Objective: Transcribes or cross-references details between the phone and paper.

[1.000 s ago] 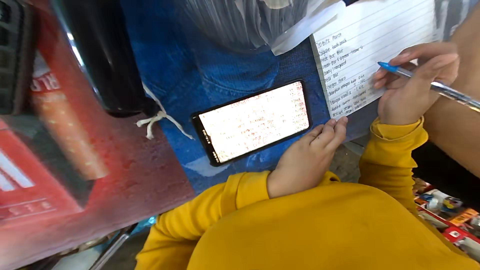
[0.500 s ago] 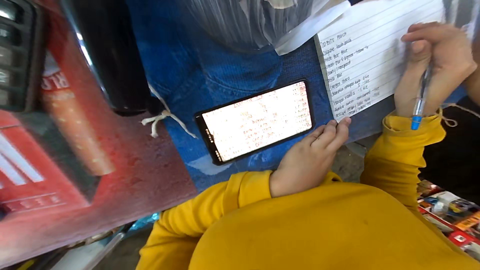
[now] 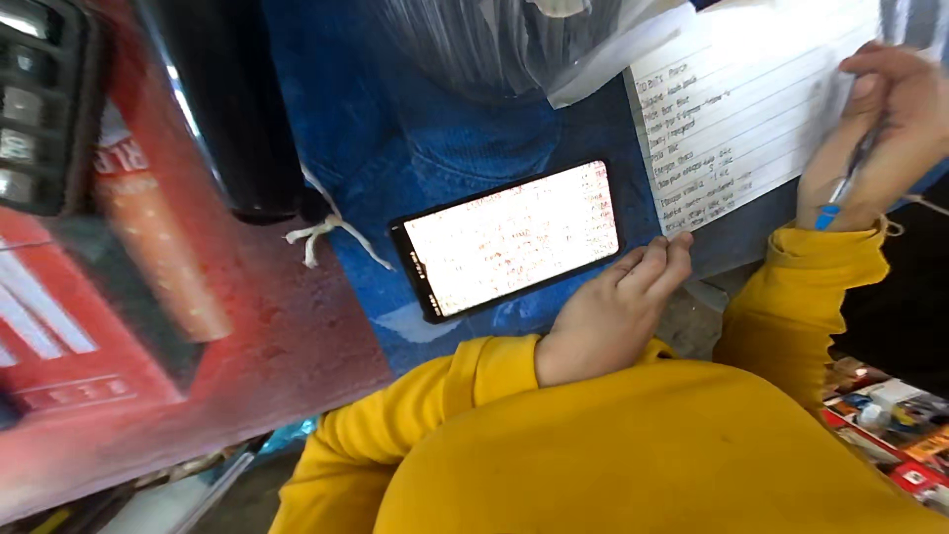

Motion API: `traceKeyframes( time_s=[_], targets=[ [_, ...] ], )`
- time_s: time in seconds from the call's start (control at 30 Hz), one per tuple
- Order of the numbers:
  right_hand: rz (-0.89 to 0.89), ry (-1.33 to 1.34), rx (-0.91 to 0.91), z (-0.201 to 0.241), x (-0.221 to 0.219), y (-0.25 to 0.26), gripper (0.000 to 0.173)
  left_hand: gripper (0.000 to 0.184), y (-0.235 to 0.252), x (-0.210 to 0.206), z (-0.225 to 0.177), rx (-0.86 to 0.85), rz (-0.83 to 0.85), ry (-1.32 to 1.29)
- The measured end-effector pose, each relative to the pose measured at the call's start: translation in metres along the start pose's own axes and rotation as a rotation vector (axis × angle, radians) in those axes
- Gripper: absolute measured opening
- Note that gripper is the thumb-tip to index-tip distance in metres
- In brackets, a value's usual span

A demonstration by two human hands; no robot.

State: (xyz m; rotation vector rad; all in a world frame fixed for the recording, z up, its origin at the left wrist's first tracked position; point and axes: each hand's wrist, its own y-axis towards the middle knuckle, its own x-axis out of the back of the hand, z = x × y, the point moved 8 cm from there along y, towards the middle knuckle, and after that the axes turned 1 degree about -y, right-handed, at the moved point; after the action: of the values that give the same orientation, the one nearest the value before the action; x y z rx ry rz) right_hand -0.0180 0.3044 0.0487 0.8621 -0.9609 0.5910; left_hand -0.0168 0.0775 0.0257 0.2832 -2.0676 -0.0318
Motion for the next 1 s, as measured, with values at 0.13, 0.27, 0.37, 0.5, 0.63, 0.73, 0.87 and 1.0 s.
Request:
traceKeyframes(
  time_s=[0.13, 0.27, 0.37, 0.5, 0.63, 0.73, 0.87, 1.0],
  targets=[
    [-0.010, -0.008, 0.023, -0.001, 0.001, 0.000, 0.035, 0.043, -0.001, 0.001, 0.001, 0.008, -0.027, -0.027],
    [-0.033, -0.004, 0.053, 0.008, 0.003, -0.001, 0.033, 0.037, -0.001, 0.000, -0.003, -0.055, -0.027, 0.194],
    [-0.030, -0.019, 0.060, 0.011, 0.003, -0.005, 0.033, 0.037, -0.002, 0.001, -0.004, -0.068, -0.076, 0.266],
    [-0.016, -0.029, 0.111, 0.010, 0.001, -0.008, 0.033, 0.038, -0.002, 0.003, -0.004, -0.066, -0.085, 0.291],
    [-0.032, -0.022, 0.135, 0.011, 0.003, -0.011, 0.033, 0.039, -0.002, 0.002, -0.005, -0.083, -0.038, 0.339],
    [-0.090, 0.021, 0.160, 0.017, 0.007, -0.014, 0.031, 0.035, -0.003, 0.003, -0.007, -0.111, -0.048, 0.327],
    [-0.125, 0.102, 0.260, 0.029, 0.014, -0.019, 0.029, 0.034, -0.001, 0.000, -0.012, -0.172, -0.071, 0.266],
    [-0.096, 0.327, 0.231, 0.028, 0.015, -0.022, 0.033, 0.036, 0.002, -0.007, -0.011, -0.163, 0.011, 0.090]
  ],
)
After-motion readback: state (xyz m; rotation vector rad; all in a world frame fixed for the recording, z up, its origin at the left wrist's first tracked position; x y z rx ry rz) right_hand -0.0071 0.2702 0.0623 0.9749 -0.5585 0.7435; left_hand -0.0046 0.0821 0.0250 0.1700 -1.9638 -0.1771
